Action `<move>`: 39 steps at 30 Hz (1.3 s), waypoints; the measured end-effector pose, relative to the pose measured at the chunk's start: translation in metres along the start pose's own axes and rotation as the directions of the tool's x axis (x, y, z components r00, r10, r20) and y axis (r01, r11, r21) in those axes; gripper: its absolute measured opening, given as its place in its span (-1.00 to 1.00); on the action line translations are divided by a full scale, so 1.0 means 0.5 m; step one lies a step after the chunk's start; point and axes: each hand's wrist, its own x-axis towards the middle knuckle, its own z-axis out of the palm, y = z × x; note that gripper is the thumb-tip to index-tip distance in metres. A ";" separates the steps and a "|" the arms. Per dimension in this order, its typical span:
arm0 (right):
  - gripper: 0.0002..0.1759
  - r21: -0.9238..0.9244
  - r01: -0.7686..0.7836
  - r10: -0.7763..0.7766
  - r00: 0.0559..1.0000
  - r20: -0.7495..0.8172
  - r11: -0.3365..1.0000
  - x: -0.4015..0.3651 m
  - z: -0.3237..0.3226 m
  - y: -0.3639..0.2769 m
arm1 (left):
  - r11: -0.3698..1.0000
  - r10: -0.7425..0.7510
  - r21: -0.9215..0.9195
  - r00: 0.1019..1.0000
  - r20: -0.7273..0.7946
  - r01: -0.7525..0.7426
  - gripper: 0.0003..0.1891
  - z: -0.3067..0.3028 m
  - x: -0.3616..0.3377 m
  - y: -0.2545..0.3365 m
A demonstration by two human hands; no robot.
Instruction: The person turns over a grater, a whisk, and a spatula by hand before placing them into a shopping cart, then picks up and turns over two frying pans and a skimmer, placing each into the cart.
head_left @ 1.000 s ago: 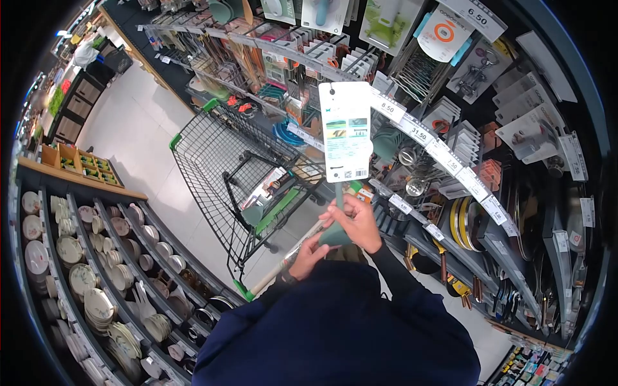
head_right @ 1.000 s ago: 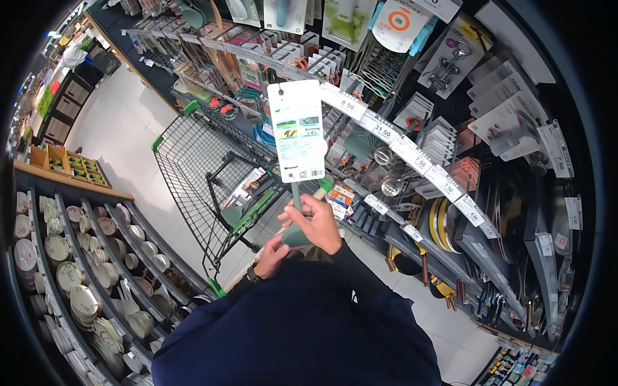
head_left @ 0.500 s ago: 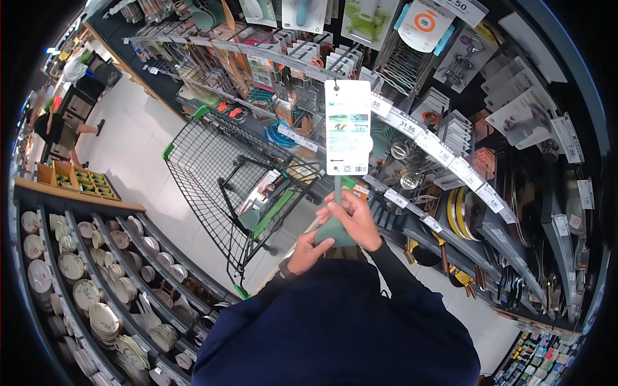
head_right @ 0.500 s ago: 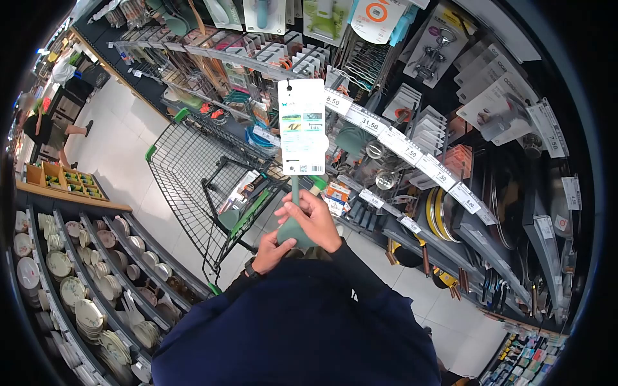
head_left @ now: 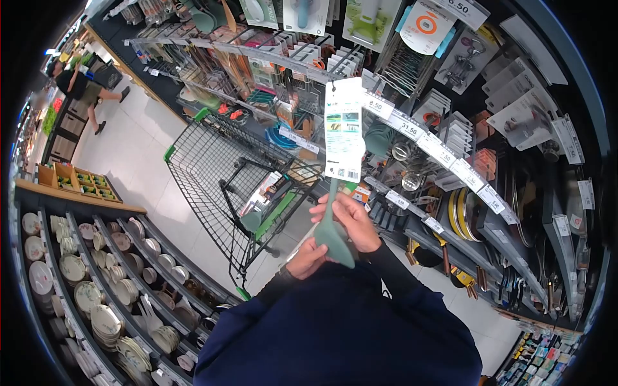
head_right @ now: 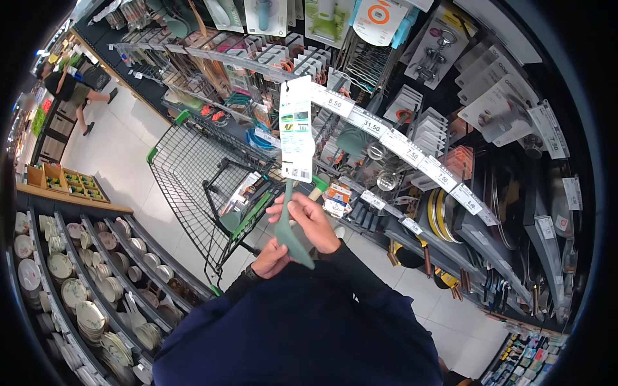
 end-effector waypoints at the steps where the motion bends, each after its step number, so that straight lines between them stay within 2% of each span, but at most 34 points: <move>1: -0.69 0.057 0.010 -0.011 1.000 0.011 0.998 0.002 0.003 0.007 | 0.985 -0.010 -0.174 0.996 0.086 0.025 -0.57 0.004 -0.004 -0.010; 2: -0.69 0.055 0.006 -0.007 1.000 0.015 0.998 0.004 0.004 0.016 | 0.939 -0.003 -0.339 0.985 0.171 0.062 -0.54 0.006 -0.013 -0.020; 3: -0.73 0.069 0.022 -0.024 0.999 0.030 0.997 0.007 0.003 0.025 | 0.868 -0.002 -0.467 0.942 0.336 0.169 -0.55 -0.030 -0.013 -0.055; 4: -0.76 0.083 0.040 -0.044 0.998 0.044 0.996 0.010 0.002 0.031 | 0.868 0.000 -0.468 0.943 0.334 0.166 -0.55 -0.045 -0.006 -0.065; 6: -0.81 0.060 0.071 -0.074 0.997 0.039 0.996 0.014 0.002 0.034 | 0.896 -0.127 -0.332 0.886 0.446 0.295 -0.49 -0.056 0.006 -0.073; 7: -0.85 0.039 0.102 -0.103 0.994 0.031 0.994 0.014 0.000 0.035 | 0.884 -0.260 -0.248 0.858 0.442 0.396 -0.39 -0.065 0.023 -0.060; 8: -0.85 0.038 0.101 -0.102 0.994 0.030 0.994 0.016 -0.004 0.040 | 0.884 -0.260 -0.249 0.858 0.443 0.396 -0.39 -0.064 0.025 -0.058; 10: -0.85 -0.115 0.157 -0.160 0.987 -0.023 0.981 0.021 -0.015 0.056 | 0.906 -0.176 -0.339 0.953 0.245 0.254 -0.29 -0.023 0.017 -0.026; 11: -0.85 -0.117 0.155 -0.159 0.987 -0.021 0.981 0.023 -0.019 0.062 | 0.924 -0.161 -0.311 0.965 0.205 0.221 -0.24 -0.003 0.013 0.004; 12: -0.84 -0.189 0.162 -0.175 0.983 -0.055 0.969 0.025 -0.023 0.067 | 0.924 -0.159 -0.313 0.966 0.205 0.219 -0.24 0.014 0.003 0.024; 14: -0.83 -0.259 0.164 -0.191 0.978 -0.085 0.952 0.027 -0.028 0.070 | 0.776 0.054 -0.620 0.966 0.254 0.120 -0.24 0.027 -0.012 0.050; 15: -0.84 -0.330 0.144 -0.189 0.976 -0.108 0.933 0.026 -0.030 0.071 | 0.775 0.056 -0.622 0.967 0.249 0.115 -0.24 0.016 -0.016 0.052; 17: -0.84 -0.397 0.118 -0.182 0.975 -0.129 0.910 0.026 -0.030 0.075 | 0.883 0.030 -0.464 0.979 0.203 0.069 -0.20 -0.019 -0.022 0.047; 18: -0.85 -0.410 0.122 -0.190 0.973 -0.131 0.904 0.027 -0.030 0.076 | 0.882 0.032 -0.467 0.979 0.200 0.067 -0.20 -0.046 -0.025 0.035; 20: -0.85 -0.423 0.126 -0.197 0.972 -0.128 0.897 0.031 -0.029 0.077 | 0.937 -0.018 -0.343 0.991 0.135 0.064 -0.20 -0.096 -0.034 0.011; 21: -0.85 -0.439 0.131 -0.204 0.971 -0.124 0.889 0.033 -0.028 0.076 | 0.936 -0.015 -0.346 0.991 0.133 0.060 -0.20 -0.099 -0.041 0.014; 23: -0.84 -0.454 0.135 -0.209 0.971 -0.118 0.881 0.037 -0.025 0.078 | 0.978 -0.013 -0.206 0.996 0.090 0.032 -0.25 -0.102 -0.054 0.016; 24: -0.84 -0.463 0.133 -0.212 0.970 -0.122 0.876 0.039 -0.022 0.080 | 0.978 -0.012 -0.208 0.996 0.086 0.030 -0.25 -0.101 -0.061 0.011; 26: -0.84 -0.471 0.129 -0.209 0.970 -0.121 0.873 0.044 -0.018 0.089 | 0.982 0.028 -0.184 0.999 -0.044 -0.035 -0.34 -0.097 -0.074 0.000; 27: -0.83 -0.450 0.125 -0.206 0.969 -0.136 0.884 0.051 -0.017 0.099 | 0.982 0.031 -0.187 0.998 -0.050 -0.040 -0.34 -0.094 -0.075 -0.001; 29: -0.83 -0.427 0.113 -0.190 0.971 -0.143 0.897 0.065 -0.009 0.119 | 0.967 0.057 -0.231 0.975 -0.214 -0.107 -0.42 -0.085 -0.078 -0.006; 30: -0.81 -0.434 0.107 -0.183 0.973 -0.137 0.895 0.075 0.000 0.128 | 0.964 0.060 -0.238 0.972 -0.226 -0.115 -0.42 -0.090 -0.080 -0.008; 32: -0.78 -0.439 0.083 -0.148 0.982 -0.115 0.895 0.089 0.014 0.144 | 0.968 0.138 -0.133 0.891 -0.433 -0.215 -0.46 -0.112 -0.085 -0.005; 33: -0.73 -0.514 0.071 -0.116 0.992 -0.057 0.855 0.092 0.025 0.152 | 0.955 0.172 -0.121 0.839 -0.516 -0.270 -0.52 -0.125 -0.092 0.012; 34: -0.68 -0.583 0.063 -0.072 0.997 0.007 0.810 0.093 0.035 0.166 | 0.959 0.218 -0.005 0.753 -0.621 -0.282 -0.56 -0.152 -0.108 0.029; 35: -0.59 -0.546 0.007 0.049 0.995 0.089 0.838 0.093 0.027 0.190 | 0.939 0.309 0.065 0.741 -0.596 -0.338 -0.60 -0.194 -0.128 0.051; 36: -0.65 -0.558 0.024 0.054 0.991 0.122 0.830 0.090 0.019 0.226 | 0.929 0.347 0.145 0.663 -0.663 -0.341 -0.61 -0.240 -0.147 0.071; 37: -0.67 -0.620 0.010 0.083 0.989 0.121 0.785 0.083 0.015 0.243 | 0.949 0.312 0.217 0.566 -0.763 -0.230 -0.58 -0.286 -0.172 0.090; 38: -0.69 -0.680 0.003 0.100 0.989 0.113 0.733 0.076 0.008 0.253 | 0.909 0.415 0.364 0.507 -0.755 -0.203 -0.57 -0.351 -0.189 0.094; 39: -0.69 -0.681 -0.002 0.112 0.987 0.118 0.732 0.069 -0.003 0.269 | 0.879 0.461 0.464 0.446 -0.767 -0.111 -0.61 -0.387 -0.204 0.115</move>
